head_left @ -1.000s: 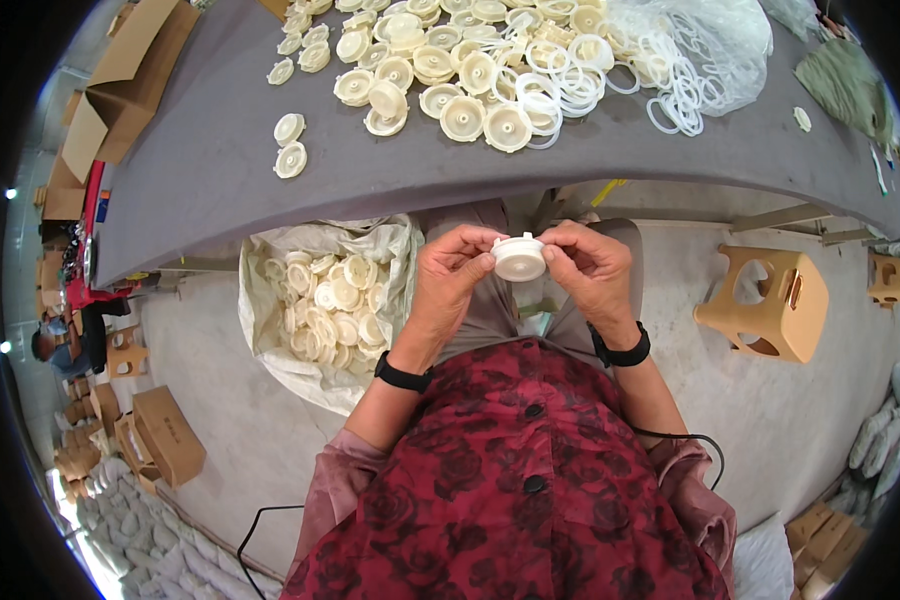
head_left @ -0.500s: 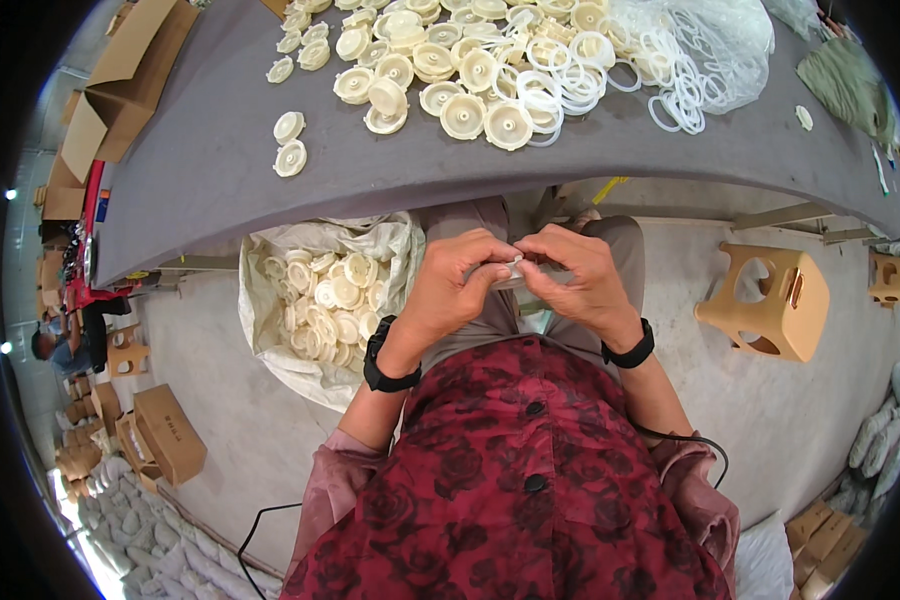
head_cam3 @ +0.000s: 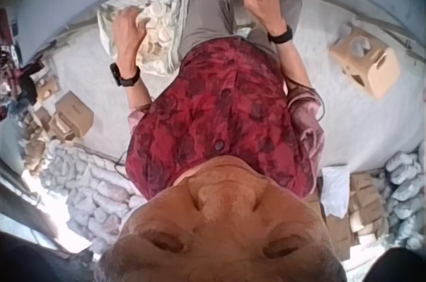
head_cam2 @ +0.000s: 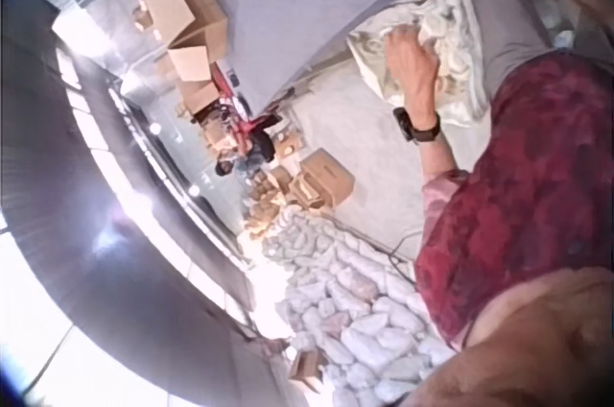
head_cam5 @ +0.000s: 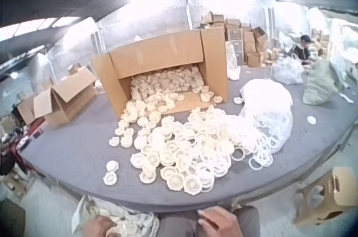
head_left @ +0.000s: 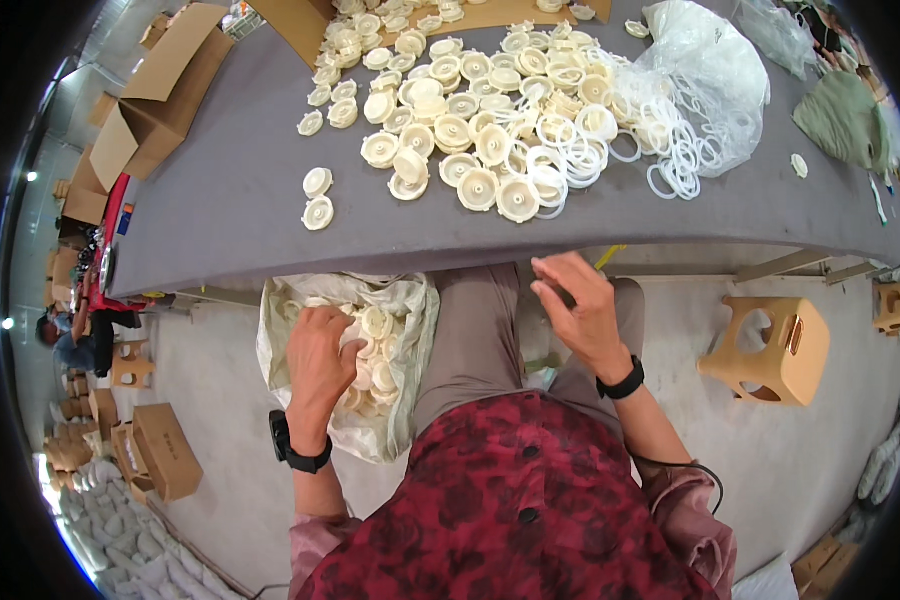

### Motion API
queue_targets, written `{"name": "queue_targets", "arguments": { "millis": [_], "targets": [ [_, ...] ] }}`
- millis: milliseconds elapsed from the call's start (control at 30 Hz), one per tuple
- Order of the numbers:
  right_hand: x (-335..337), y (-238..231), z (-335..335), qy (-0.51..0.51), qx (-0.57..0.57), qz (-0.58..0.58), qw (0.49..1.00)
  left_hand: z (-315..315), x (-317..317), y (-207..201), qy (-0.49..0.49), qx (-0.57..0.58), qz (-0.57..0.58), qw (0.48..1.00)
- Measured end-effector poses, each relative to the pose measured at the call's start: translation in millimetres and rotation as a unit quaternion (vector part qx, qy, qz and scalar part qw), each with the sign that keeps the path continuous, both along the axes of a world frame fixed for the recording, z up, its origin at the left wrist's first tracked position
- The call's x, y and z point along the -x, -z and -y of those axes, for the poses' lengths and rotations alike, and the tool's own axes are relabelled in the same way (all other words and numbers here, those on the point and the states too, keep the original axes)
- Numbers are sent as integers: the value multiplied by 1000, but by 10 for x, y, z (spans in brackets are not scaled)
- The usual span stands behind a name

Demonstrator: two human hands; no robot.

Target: Assembling small white plastic components by fitting a ring onto a circular base.

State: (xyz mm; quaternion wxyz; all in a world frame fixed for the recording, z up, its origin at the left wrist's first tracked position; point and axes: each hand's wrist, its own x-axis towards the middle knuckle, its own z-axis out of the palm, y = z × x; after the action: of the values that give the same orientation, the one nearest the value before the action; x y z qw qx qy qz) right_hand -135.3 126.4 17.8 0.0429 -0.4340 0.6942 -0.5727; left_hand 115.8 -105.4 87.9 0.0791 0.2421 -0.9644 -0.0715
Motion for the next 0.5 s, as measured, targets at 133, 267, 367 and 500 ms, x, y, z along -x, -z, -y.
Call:
{"name": "queue_targets", "arguments": {
  "millis": [133,267,367,500],
  "targets": [
    [402,-138,400,51,-73,-330,940,-78,54,253,22,-108,-76,991],
    [681,-55,592,34,-132,-425,895,-185,634,400,105,-198,-148,963],
    [743,-107,672,20,-91,-405,909,-122,1072,423,97,-160,-197,962],
    [892,-108,794,31,-20,-255,966,-82,1681,476,131,-106,-250,954]
  ]
}}
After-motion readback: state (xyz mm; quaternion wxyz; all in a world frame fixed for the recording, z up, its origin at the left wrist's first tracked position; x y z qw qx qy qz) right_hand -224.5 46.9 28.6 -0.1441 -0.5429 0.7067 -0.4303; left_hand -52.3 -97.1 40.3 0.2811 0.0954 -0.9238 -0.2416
